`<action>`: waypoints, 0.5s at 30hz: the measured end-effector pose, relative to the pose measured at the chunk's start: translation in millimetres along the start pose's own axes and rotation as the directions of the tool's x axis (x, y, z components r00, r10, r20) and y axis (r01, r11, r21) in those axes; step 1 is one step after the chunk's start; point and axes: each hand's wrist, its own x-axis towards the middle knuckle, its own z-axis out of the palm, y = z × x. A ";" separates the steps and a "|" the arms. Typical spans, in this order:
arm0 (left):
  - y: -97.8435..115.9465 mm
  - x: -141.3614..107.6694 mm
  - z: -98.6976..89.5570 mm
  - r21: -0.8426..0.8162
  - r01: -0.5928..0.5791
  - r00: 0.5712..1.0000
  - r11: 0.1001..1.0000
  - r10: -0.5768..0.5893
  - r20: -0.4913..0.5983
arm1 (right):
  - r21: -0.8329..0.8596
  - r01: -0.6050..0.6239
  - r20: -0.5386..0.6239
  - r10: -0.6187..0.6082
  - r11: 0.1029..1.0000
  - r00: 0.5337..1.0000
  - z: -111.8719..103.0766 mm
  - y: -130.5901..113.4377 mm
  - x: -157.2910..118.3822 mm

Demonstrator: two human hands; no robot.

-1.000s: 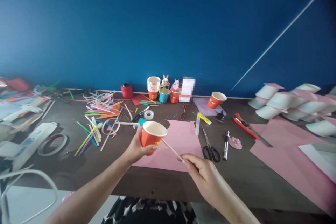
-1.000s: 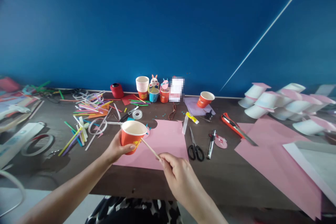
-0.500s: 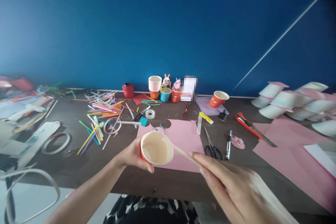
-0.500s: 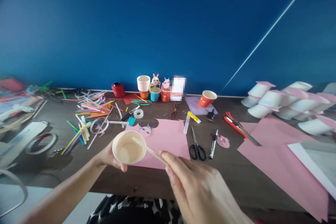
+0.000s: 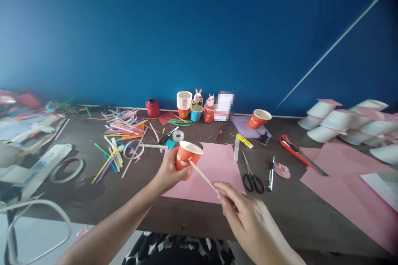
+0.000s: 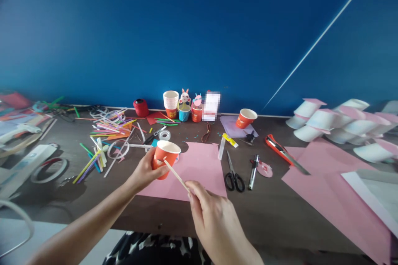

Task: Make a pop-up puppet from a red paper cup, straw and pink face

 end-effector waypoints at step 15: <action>-3.4 -2.9 10.2 0.343 -0.264 0.958 0.901 0.286 -0.012 | 0.040 -0.068 -0.013 0.069 0.997 0.998 6.2 -1.7 2.0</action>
